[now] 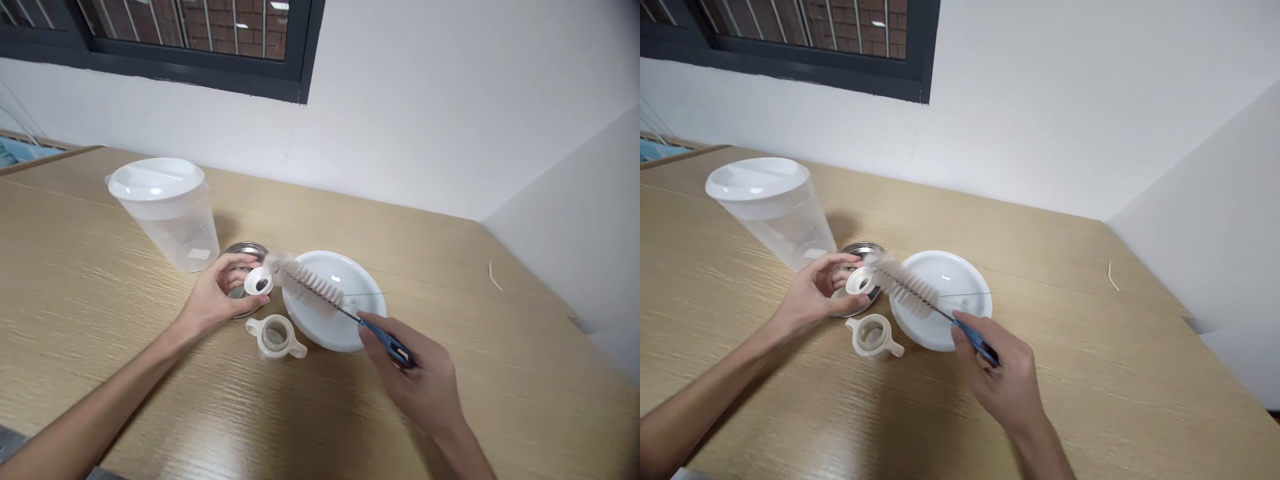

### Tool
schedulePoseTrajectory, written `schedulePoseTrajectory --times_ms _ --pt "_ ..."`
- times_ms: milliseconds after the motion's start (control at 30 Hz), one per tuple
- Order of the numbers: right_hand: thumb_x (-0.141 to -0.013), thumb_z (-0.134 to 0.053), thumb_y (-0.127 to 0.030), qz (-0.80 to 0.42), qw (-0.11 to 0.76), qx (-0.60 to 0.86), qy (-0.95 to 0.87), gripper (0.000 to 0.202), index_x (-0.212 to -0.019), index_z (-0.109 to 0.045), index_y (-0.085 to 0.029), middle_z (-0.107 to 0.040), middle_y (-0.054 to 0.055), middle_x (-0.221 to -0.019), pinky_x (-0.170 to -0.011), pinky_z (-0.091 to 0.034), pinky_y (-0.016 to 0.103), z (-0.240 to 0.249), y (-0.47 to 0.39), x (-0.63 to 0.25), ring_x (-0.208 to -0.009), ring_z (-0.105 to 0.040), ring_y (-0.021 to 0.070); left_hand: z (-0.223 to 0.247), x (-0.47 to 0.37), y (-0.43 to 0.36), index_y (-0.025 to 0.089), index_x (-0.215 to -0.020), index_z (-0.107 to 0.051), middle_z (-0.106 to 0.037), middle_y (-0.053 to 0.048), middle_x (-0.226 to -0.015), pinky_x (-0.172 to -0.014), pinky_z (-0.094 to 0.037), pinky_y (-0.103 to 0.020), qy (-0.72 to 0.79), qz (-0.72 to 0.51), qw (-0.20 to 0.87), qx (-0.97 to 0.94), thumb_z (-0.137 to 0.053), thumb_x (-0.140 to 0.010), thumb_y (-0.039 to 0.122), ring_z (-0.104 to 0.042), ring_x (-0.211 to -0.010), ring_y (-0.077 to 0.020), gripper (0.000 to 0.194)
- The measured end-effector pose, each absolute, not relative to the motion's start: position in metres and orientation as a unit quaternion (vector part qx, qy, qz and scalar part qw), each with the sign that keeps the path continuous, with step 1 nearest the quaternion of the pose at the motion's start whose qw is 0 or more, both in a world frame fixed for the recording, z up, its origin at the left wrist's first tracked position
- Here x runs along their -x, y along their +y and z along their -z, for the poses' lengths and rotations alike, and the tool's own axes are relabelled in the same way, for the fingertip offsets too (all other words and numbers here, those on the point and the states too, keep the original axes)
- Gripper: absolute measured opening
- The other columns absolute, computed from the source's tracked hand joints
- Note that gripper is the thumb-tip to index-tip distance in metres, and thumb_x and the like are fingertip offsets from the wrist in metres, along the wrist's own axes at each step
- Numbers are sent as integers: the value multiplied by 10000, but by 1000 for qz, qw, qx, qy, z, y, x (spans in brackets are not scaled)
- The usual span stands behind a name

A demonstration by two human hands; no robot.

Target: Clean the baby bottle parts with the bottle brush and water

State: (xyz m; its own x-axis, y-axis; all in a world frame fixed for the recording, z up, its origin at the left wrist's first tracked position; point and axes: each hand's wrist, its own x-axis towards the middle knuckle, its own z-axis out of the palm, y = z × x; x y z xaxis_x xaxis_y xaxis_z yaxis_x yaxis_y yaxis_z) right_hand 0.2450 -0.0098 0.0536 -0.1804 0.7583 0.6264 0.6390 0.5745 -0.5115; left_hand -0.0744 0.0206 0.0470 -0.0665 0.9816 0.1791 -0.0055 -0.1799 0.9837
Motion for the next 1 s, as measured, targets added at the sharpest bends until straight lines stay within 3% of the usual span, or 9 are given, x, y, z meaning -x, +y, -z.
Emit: schedulePoseTrajectory --times_ms 67,167,233,367,433,533,633,800,1000 --pt "-938 -703 -276 -49 453 476 -753 153 -1022 -796 -187 -798 12 -807 -465 -487 182 -54 -10 -242 -494 -615 84 -46 75 22 181 -1115 -666 -742 -83 -1131 -830 -616 -346 475 -567 425 -522 -968 -594 219 -739 -878 -188 603" --pt "-951 -690 -289 -64 454 491 -741 158 -1003 -795 -184 -797 10 -784 -476 -507 181 -52 -11 -235 -515 -650 97 -43 74 24 164 -1040 -666 -725 -27 -851 -737 -587 -298 508 -551 393 -532 -910 -681 237 -691 -745 -150 439" --pt "-949 -692 -297 -73 455 489 -740 158 -994 -799 -189 -807 14 -813 -516 -535 182 -51 -12 -233 -559 -687 108 -41 72 24 158 -1020 -668 -694 -11 -776 -706 -570 -294 530 -540 359 -546 -887 -703 246 -663 -714 -149 395" --pt "-935 -722 -343 -35 516 547 -658 193 -1010 -810 -190 -814 33 -844 -550 -547 182 -52 -11 -237 -584 -690 109 -38 75 25 176 -1070 -676 -732 -56 -959 -783 -576 -342 534 -521 286 -602 -833 -786 304 -669 -791 -170 349" --pt "-928 -733 -365 -25 542 571 -616 212 -1014 -815 -190 -814 42 -852 -566 -550 183 -53 -9 -242 -598 -689 109 -39 82 26 193 -1117 -691 -738 -80 -1083 -892 -561 -387 534 -473 229 -662 -780 -856 337 -686 -931 -208 310" --pt "-922 -739 -376 -32 547 574 -608 218 -1010 -819 -193 -813 45 -854 -566 -544 186 -53 -7 -246 -596 -678 106 -41 98 30 238 -1261 -686 -696 -95 -1337 -1120 -429 -502 532 -349 162 -755 -698 -938 363 -607 -1266 -289 346" --pt "-925 -733 -382 -33 540 566 -622 222 -990 -818 -188 -805 46 -833 -533 -519 190 -52 -7 -245 -570 -655 104 -42 109 36 302 -1378 -653 -648 -70 -1466 -1186 -289 -599 541 -223 143 -798 -623 -987 345 -479 -1416 -341 394" --pt "-930 -723 -387 -27 532 560 -635 234 -985 -815 -179 -781 36 -769 -482 -477 202 -53 -8 -243 -510 -593 96 -34 108 43 300 -1390 -663 -680 -91 -1407 -1157 -257 -633 560 -145 147 -802 -664 -962 351 -475 -1385 -376 432" --pt "-933 -719 -396 -42 533 562 -631 242 -995 -811 -181 -771 41 -770 -473 -470 220 -55 -9 -245 -524 -587 107 -28 106 48 303 -1262 -754 -754 -111 -1220 -1160 -236 -634 538 -208 144 -804 -750 -885 282 -545 -1279 -376 377"
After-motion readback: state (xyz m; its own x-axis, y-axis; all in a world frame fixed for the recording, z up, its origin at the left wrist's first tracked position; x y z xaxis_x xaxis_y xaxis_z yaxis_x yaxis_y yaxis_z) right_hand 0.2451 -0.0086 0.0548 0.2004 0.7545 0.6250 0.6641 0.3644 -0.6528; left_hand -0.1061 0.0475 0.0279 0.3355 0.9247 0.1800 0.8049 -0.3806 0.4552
